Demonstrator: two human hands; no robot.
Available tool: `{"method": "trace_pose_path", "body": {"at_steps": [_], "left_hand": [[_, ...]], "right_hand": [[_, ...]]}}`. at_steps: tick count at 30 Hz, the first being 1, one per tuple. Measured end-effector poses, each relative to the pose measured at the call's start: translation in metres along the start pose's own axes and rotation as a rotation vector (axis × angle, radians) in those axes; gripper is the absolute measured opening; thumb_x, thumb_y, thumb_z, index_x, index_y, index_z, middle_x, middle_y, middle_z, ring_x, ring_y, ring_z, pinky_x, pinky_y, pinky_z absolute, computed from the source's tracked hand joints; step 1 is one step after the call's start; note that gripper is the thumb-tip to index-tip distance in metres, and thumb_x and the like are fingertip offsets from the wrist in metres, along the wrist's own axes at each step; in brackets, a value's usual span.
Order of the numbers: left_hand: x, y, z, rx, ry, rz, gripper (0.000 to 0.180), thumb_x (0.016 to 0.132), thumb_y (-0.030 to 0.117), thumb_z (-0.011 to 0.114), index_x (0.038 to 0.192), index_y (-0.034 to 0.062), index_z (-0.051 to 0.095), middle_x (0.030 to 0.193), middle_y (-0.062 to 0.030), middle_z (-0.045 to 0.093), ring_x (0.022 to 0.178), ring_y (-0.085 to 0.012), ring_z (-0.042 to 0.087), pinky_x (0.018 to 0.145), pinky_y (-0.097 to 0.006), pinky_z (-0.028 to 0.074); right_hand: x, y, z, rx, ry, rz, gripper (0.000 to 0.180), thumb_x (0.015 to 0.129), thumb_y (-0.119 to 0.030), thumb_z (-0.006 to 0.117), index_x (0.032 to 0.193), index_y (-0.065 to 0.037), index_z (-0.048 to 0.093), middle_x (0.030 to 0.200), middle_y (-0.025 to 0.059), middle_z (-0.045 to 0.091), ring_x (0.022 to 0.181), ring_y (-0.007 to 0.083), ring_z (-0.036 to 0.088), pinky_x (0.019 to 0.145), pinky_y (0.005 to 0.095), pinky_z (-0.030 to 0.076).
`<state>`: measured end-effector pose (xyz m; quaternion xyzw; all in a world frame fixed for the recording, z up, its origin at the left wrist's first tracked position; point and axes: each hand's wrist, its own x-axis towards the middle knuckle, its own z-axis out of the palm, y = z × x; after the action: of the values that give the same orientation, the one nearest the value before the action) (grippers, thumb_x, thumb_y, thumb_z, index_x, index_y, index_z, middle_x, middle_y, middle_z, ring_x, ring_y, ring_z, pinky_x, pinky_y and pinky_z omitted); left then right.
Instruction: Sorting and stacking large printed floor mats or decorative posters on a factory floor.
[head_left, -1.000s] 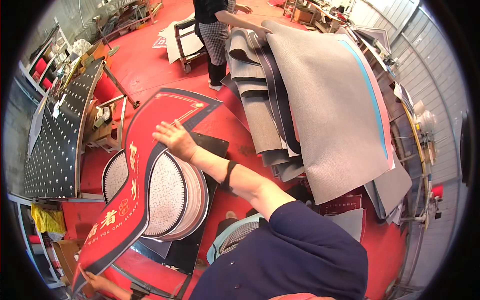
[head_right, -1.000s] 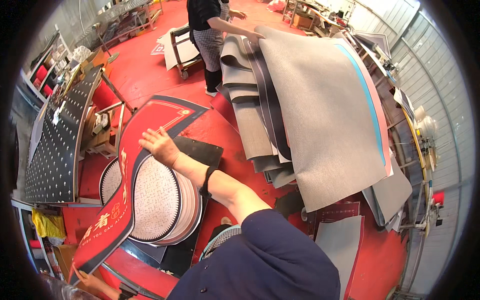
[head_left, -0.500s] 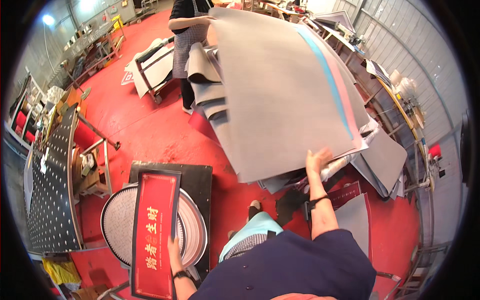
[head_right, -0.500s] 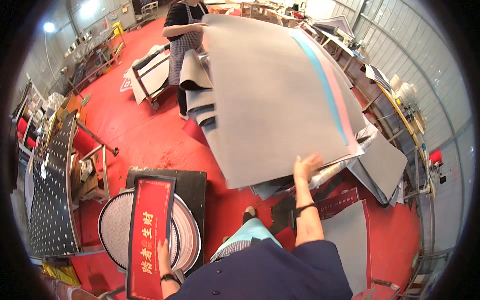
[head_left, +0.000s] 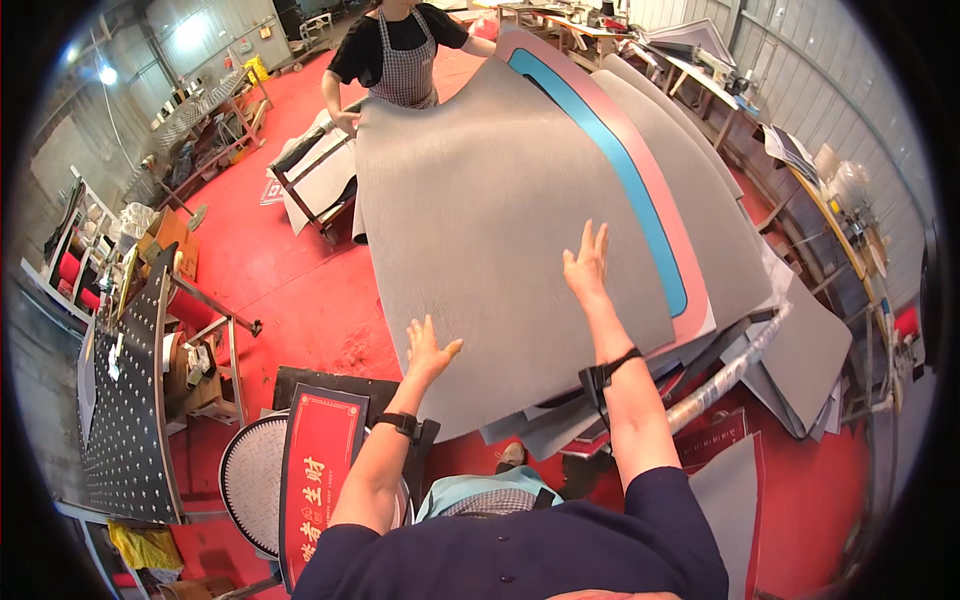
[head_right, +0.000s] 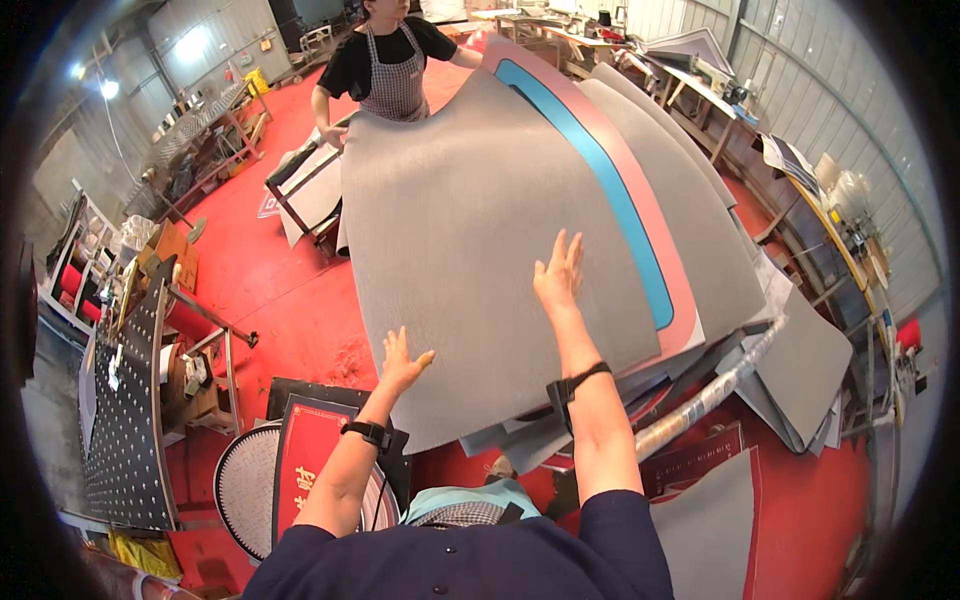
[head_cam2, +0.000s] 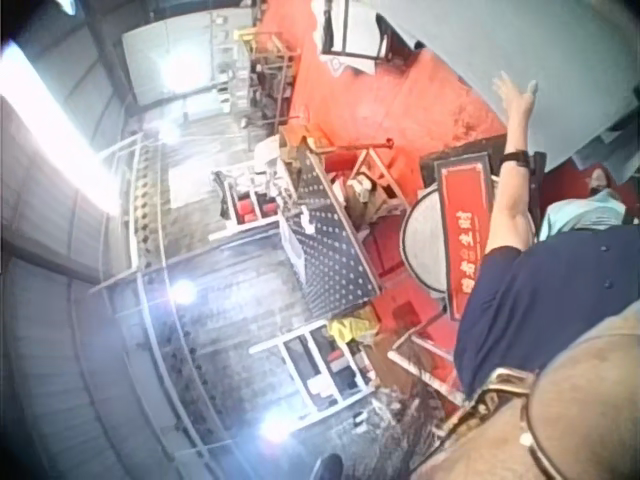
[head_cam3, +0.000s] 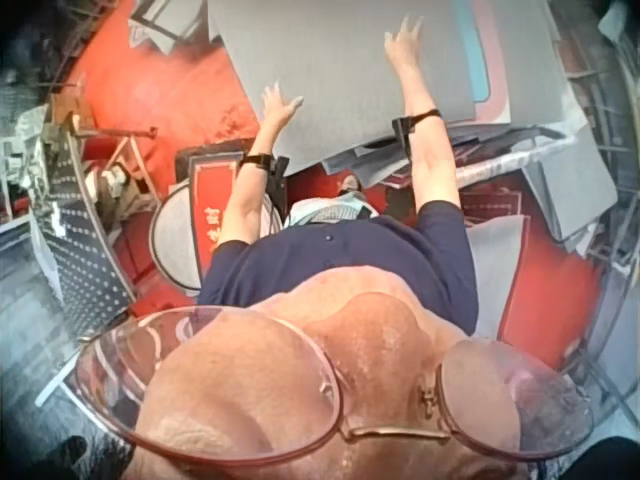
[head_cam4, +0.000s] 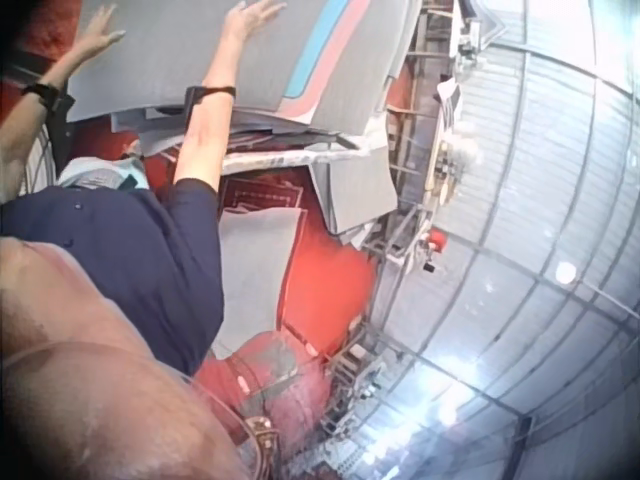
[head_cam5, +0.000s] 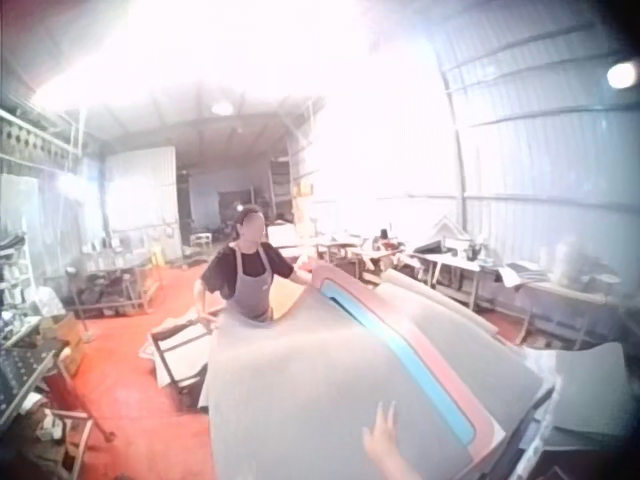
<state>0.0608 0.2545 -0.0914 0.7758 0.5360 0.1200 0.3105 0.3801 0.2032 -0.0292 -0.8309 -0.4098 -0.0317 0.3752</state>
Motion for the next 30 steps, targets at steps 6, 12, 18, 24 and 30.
{"method": "trace_pose_path", "body": {"at_steps": [6, 12, 18, 24, 30], "left_hand": [[0.035, -0.038, -0.015, 0.177, 0.127, -0.336, 0.093, 0.070, 0.051, 0.062, 0.135, 0.0045, 0.014, 0.140, -0.0238, 0.005, 0.131, -0.0372, 0.001, 0.100, -0.054, 0.017], [0.082, -0.112, -0.022, -0.664, 0.074, -0.326, 0.072, 0.078, 0.048, 0.056, 0.127, 0.0017, 0.032, 0.119, -0.0132, 0.047, 0.108, -0.0234, 0.045, 0.092, -0.040, 0.034], [0.121, -0.065, -0.094, -1.073, -0.037, -0.262, 0.064, 0.077, 0.047, 0.054, 0.120, 0.0024, 0.039, 0.111, -0.0130, 0.051, 0.099, -0.0242, 0.050, 0.084, -0.038, 0.041], [0.196, -0.013, -0.171, -1.546, -0.236, 0.229, 0.061, 0.083, 0.046, 0.045, 0.126, 0.0034, 0.035, 0.119, -0.0139, 0.048, 0.102, -0.0253, 0.051, 0.088, -0.039, 0.041], [0.244, -0.045, -0.106, -0.606, 0.028, -0.090, 0.074, 0.082, 0.051, 0.046, 0.131, 0.0002, 0.026, 0.133, -0.0202, 0.032, 0.123, -0.0292, 0.032, 0.101, -0.036, 0.025]], "right_hand": [[0.045, 0.017, 0.024, -0.395, -0.703, -0.014, 0.066, 0.078, -0.017, 0.058, 0.134, -0.008, 0.024, 0.139, 0.0173, 0.018, 0.129, 0.0319, 0.019, 0.099, 0.0467, 0.028], [0.003, 0.100, 0.032, 0.173, 0.064, 0.101, 0.059, 0.077, -0.016, 0.059, 0.127, 0.001, 0.031, 0.133, 0.0210, 0.030, 0.122, 0.0356, 0.031, 0.100, 0.0417, 0.026], [-0.126, 0.151, 0.006, -0.061, 0.192, 0.742, 0.067, 0.081, -0.028, 0.054, 0.129, 0.008, 0.023, 0.132, 0.0305, 0.023, 0.125, 0.0394, 0.022, 0.103, 0.0420, 0.021], [-0.088, 0.080, 0.036, 0.363, 0.064, 0.675, 0.061, 0.084, -0.028, 0.050, 0.125, 0.011, 0.029, 0.129, 0.0281, 0.032, 0.122, 0.0353, 0.031, 0.100, 0.0349, 0.026], [-0.063, 0.050, 0.048, 0.239, 0.096, 0.448, 0.059, 0.079, -0.017, 0.057, 0.125, 0.009, 0.030, 0.128, 0.0270, 0.034, 0.122, 0.0345, 0.031, 0.101, 0.0367, 0.025]]}}
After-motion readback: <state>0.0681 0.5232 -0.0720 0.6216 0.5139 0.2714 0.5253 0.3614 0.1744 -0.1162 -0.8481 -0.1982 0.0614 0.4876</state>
